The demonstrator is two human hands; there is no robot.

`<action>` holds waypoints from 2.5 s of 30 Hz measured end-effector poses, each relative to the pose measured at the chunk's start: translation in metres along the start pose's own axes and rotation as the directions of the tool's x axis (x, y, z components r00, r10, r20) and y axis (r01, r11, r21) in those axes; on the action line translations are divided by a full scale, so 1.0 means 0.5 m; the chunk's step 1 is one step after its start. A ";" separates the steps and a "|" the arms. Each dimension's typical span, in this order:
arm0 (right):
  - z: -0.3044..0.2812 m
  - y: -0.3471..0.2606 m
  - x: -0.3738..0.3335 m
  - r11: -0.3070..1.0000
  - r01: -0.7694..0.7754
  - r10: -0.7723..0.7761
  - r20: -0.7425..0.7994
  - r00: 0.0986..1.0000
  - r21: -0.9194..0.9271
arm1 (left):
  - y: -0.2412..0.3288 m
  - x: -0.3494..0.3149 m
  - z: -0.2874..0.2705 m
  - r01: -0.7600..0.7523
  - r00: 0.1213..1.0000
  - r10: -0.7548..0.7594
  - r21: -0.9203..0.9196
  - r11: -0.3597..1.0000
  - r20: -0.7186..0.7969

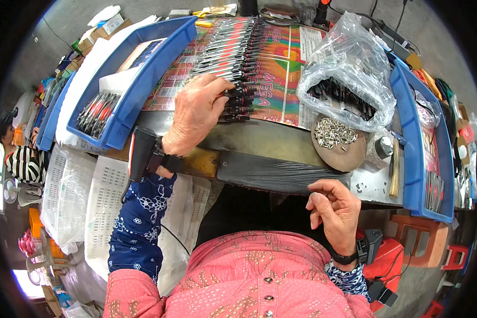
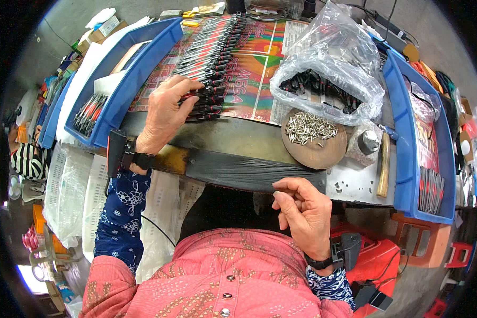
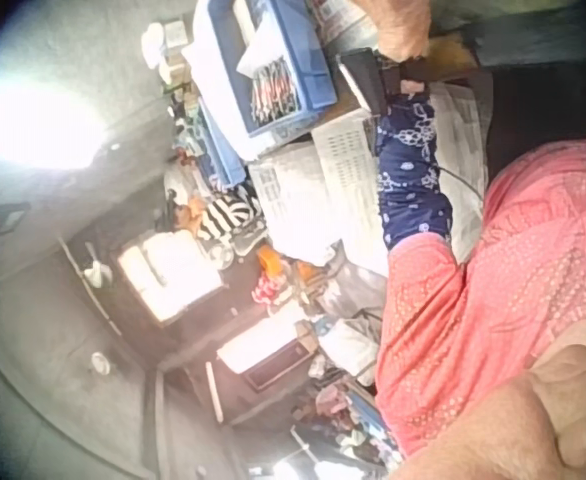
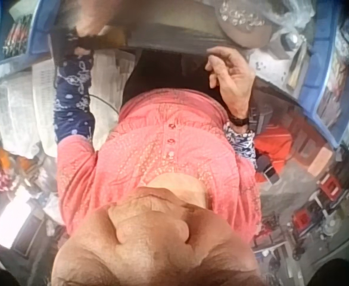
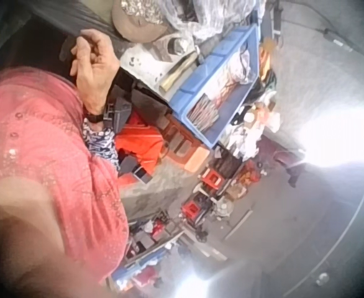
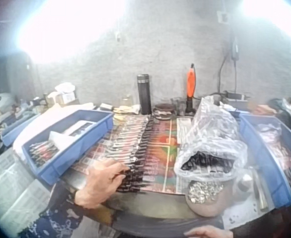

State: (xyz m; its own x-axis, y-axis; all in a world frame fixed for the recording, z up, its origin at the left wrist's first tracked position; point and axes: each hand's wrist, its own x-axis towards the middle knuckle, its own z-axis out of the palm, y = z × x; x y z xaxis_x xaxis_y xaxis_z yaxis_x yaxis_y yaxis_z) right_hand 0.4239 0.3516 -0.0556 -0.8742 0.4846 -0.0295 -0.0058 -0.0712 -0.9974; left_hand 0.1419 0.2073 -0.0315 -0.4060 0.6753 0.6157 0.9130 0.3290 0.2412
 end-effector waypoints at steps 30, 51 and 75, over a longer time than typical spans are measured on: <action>0.009 -0.009 -0.001 0.995 -0.008 0.002 -0.055 0.998 -0.098 | -0.232 -0.088 -0.285 0.405 0.914 -0.370 0.472 0.783 -0.169; 0.009 -0.009 -0.003 0.993 -0.001 -0.004 -0.038 0.999 -0.122 | -0.364 -0.109 -0.275 0.355 0.795 -0.572 0.609 0.709 0.203; -0.063 -0.036 -0.017 0.940 0.129 -0.127 0.029 0.992 -0.315 | -0.432 -0.120 -0.286 0.218 0.913 -0.337 0.420 0.881 0.232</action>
State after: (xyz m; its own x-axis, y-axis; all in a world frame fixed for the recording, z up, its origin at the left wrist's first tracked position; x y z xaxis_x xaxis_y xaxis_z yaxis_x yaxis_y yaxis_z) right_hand 0.4469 0.3763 -0.0394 -0.8800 0.4646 0.0989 0.0343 0.2698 -0.9623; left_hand -0.0252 0.0014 -0.0131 -0.6872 0.6585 0.3070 0.6989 0.7145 0.0321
